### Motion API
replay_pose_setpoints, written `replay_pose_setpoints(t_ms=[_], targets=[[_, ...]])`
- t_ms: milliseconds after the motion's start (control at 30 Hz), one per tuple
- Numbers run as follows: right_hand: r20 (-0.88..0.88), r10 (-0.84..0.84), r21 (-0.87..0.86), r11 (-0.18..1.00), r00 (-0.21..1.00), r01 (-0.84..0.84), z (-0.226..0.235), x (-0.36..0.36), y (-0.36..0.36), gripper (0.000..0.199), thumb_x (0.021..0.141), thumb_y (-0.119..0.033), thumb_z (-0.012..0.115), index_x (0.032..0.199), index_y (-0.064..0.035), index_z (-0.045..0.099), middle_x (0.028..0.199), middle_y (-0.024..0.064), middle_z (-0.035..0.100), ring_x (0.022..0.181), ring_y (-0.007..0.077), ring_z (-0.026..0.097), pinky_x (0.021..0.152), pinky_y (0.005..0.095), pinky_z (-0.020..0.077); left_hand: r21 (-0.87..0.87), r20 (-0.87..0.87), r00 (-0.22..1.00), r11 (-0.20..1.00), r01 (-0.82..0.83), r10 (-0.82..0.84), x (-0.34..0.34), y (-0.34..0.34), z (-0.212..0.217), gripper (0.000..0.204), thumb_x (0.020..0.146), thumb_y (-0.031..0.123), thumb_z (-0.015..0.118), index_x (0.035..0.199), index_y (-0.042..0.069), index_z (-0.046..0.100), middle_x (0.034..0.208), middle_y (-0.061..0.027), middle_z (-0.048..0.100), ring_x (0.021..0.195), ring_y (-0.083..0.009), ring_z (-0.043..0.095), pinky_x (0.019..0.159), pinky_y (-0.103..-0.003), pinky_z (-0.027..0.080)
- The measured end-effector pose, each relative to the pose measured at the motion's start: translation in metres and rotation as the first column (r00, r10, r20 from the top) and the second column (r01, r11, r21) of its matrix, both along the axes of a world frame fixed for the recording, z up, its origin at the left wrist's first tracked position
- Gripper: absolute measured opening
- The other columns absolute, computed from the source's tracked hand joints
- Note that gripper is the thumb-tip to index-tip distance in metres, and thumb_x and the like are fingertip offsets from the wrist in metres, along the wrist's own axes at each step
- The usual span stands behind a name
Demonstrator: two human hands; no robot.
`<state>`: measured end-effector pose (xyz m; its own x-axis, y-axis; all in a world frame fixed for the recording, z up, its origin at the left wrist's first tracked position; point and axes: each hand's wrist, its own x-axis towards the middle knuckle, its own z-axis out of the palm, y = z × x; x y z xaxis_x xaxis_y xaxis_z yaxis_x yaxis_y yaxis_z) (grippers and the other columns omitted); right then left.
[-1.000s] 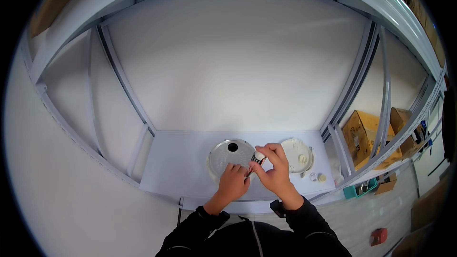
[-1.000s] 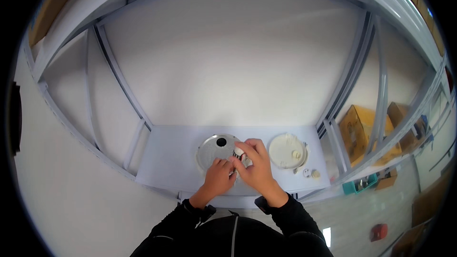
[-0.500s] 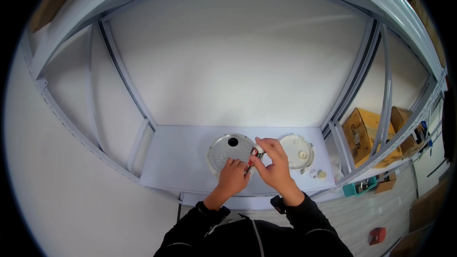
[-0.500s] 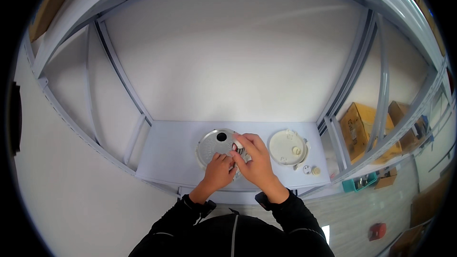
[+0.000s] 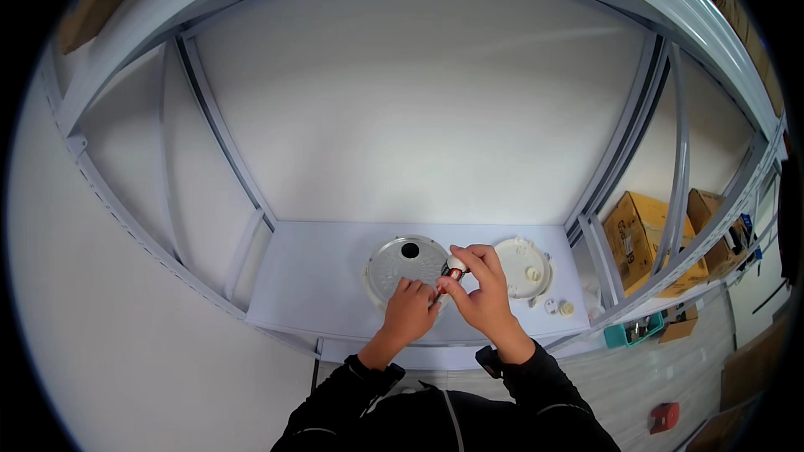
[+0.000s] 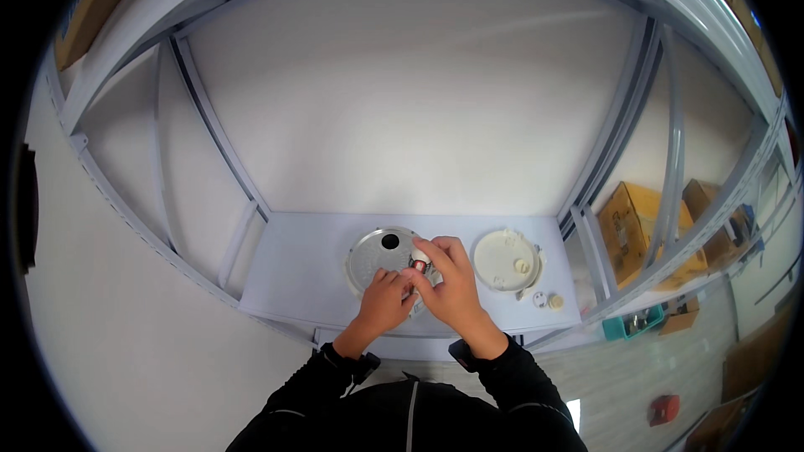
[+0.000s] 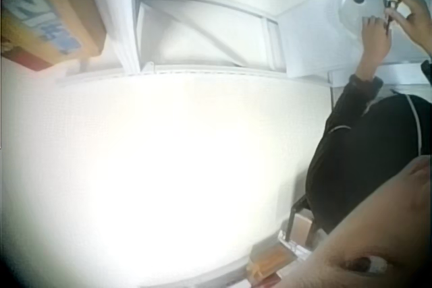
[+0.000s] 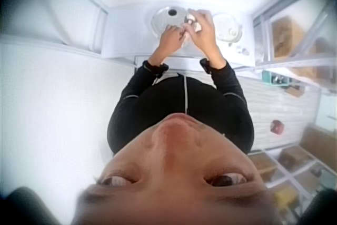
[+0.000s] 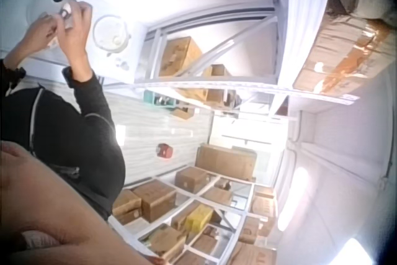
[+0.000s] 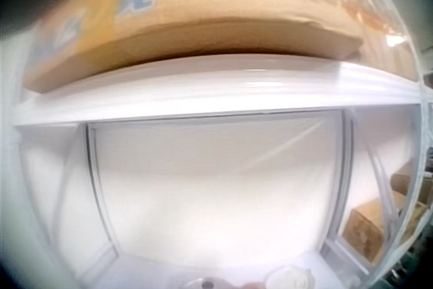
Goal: The person uses a screwdriver to remove screws from the base of a white ceiling light fixture. They detach the base, insert a light bulb into the socket, and reattach the base. The person repeats this process for a second identical fixture.
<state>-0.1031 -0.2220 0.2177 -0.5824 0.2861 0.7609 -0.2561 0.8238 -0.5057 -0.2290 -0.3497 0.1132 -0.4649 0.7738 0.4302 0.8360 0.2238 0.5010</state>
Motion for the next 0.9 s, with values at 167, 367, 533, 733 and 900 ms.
replay_pose_setpoints(t_ms=[167,367,533,733,900], targets=[[-0.023,0.034,-0.047,0.998,0.999,-0.035,0.003,-0.003,-0.002,0.056,0.089,-0.005,0.083,0.142,-0.0010,0.066,0.130,0.0206,0.067,0.104,0.0323,0.068,0.091,0.0395,0.0566,-0.005,-0.016,1.000,1.000,0.004,-0.004,-0.002,-0.002,-0.001,0.020,0.086,0.018,0.084,0.096,0.008,0.071,0.101,-0.0068,0.069,0.106,-0.0325,0.061,0.092,-0.044,0.055],[-0.065,0.043,0.032,0.999,0.997,-0.041,0.008,-0.004,-0.001,0.059,0.090,0.001,0.077,0.147,0.0002,0.062,0.136,0.0227,0.066,0.107,0.0326,0.069,0.092,0.0391,0.0576,0.013,-0.010,1.000,1.000,0.002,-0.001,-0.001,-0.001,-0.001,0.021,0.086,0.020,0.085,0.096,0.007,0.070,0.099,-0.0070,0.069,0.105,-0.0324,0.060,0.093,-0.043,0.054],[0.122,0.011,-0.043,0.999,0.992,-0.006,0.004,0.001,-0.002,0.062,0.092,0.001,0.076,0.152,-0.0004,0.058,0.136,0.0236,0.066,0.118,0.0368,0.069,0.098,0.0384,0.0574,0.018,-0.017,1.000,1.000,0.013,-0.013,-0.001,-0.001,0.002,0.021,0.086,0.020,0.085,0.093,0.007,0.070,0.098,-0.0071,0.069,0.105,-0.0324,0.060,0.093,-0.043,0.054],[0.001,0.117,-0.127,0.985,0.993,-0.116,0.003,-0.005,-0.001,0.063,0.097,-0.003,0.072,0.156,0.0016,0.051,0.138,0.0240,0.066,0.120,0.0392,0.068,0.102,0.0407,0.0550,-0.012,0.003,1.000,1.000,0.025,-0.025,-0.004,0.001,0.006,0.020,0.087,0.020,0.084,0.091,0.007,0.070,0.098,-0.0091,0.069,0.105,-0.0349,0.061,0.093,-0.045,0.054],[-0.101,0.117,-0.054,0.991,0.988,-0.123,0.007,0.000,0.007,0.060,0.102,-0.003,0.070,0.158,0.0031,0.047,0.142,0.0239,0.062,0.128,0.0322,0.065,0.112,0.0436,0.0511,-0.078,0.069,0.998,0.997,0.017,-0.012,-0.009,0.000,0.008,0.021,0.089,0.024,0.081,0.091,0.005,0.073,0.099,-0.0122,0.071,0.104,-0.0370,0.062,0.092,-0.046,0.054]])
